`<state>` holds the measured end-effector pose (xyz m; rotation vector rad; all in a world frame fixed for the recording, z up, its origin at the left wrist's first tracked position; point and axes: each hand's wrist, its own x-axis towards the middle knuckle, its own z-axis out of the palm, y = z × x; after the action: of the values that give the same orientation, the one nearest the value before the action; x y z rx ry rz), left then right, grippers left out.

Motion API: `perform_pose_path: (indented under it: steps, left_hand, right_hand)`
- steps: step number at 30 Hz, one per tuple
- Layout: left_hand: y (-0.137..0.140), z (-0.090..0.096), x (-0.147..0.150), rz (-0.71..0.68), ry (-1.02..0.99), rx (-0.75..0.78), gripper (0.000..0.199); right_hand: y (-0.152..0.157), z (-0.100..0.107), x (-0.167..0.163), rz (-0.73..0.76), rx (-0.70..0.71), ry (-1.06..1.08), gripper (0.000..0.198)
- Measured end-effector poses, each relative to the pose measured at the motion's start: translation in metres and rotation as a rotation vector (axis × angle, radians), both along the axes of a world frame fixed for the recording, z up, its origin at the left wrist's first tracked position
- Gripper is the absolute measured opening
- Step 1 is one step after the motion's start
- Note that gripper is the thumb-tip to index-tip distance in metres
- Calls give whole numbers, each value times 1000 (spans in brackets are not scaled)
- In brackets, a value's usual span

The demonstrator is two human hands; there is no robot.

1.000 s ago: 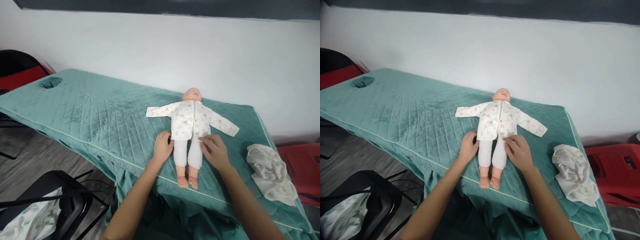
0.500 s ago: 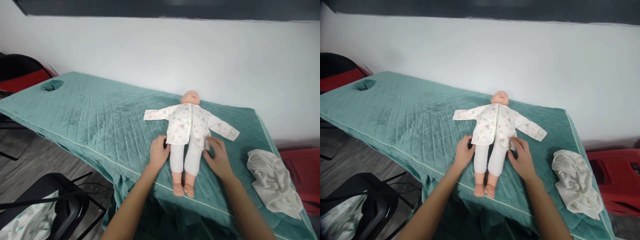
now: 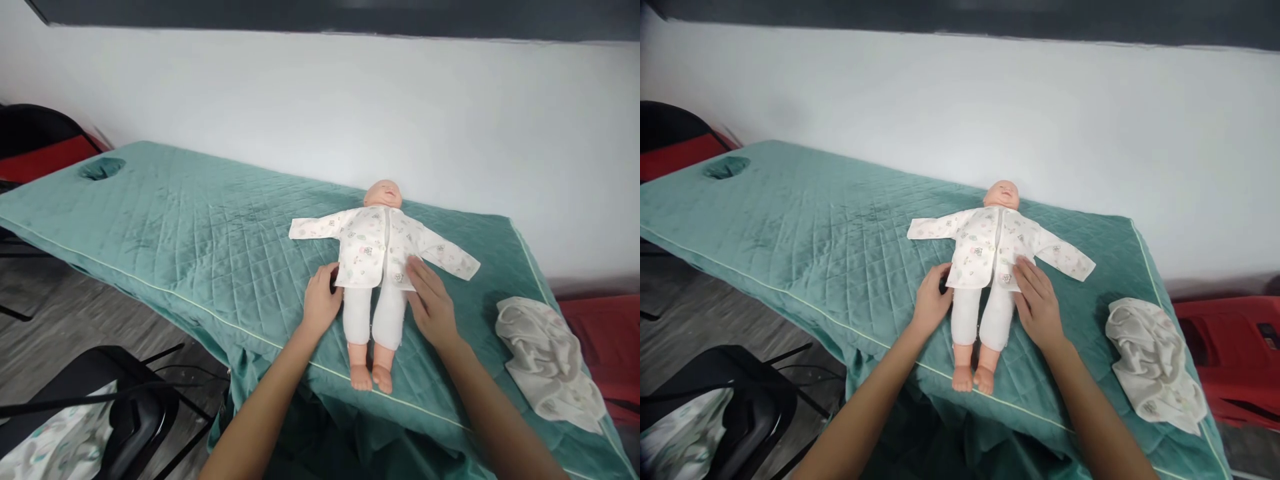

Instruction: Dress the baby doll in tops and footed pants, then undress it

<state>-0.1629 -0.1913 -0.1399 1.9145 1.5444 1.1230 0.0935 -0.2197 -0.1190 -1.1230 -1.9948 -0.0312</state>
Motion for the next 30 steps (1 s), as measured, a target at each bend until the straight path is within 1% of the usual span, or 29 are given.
perform_pose_path:
  steps: [3, 6, 9, 11, 13, 15, 16, 18, 21, 23, 25, 27, 28, 30]
  left_hand:
    - [-1, 0, -1, -15, -47, 3, 36]
    - [-2, 0, -2, -14, -75, -6, 34]
    - [-2, 0, -2, -14, -61, -10, 32]
    - [-1, 0, -2, -10, -47, 6, 31]
    - [1, 0, -2, 28, 2, 37, 31]
    - [2, -1, -1, 79, 90, 62, 33]
    - [2, -1, 0, 104, 140, 65, 32]
    - [2, -1, 2, 146, 227, 49, 27]
    - [1, -2, 4, 181, 308, 11, 12]
    - [1, -1, 4, 172, 324, -1, 6]
    - [0, 0, 3, 160, 300, -2, 3]
    - [0, 1, 2, 155, 236, 4, 4]
    - [0, 1, 2, 152, 193, 11, 4]
    - [1, 1, 0, 144, 90, 33, 6]
  right_hand:
    - [3, 4, -10, 50, -16, -6, 59]
    - [1, 0, -13, 85, -27, -66, 57]
    - [-7, -5, -11, 115, -37, -101, 59]
    - [-12, -6, -9, 107, -42, -81, 60]
    - [-17, -6, -8, 83, -47, -18, 60]
    - [-21, -8, -7, 29, -62, 51, 61]
    - [-23, -10, -6, -24, -81, 76, 62]
    - [-23, -17, -3, -181, -152, 103, 64]
    - [-18, -27, 0, -435, -302, 149, 70]
    - [-15, -29, 0, -534, -392, 179, 66]
    - [-13, -27, -1, -585, -475, 189, 59]
    - [-15, -21, -3, -605, -554, 193, 52]
    - [-16, -18, -4, -602, -579, 208, 50]
    - [-19, -14, -6, -580, -583, 269, 48]
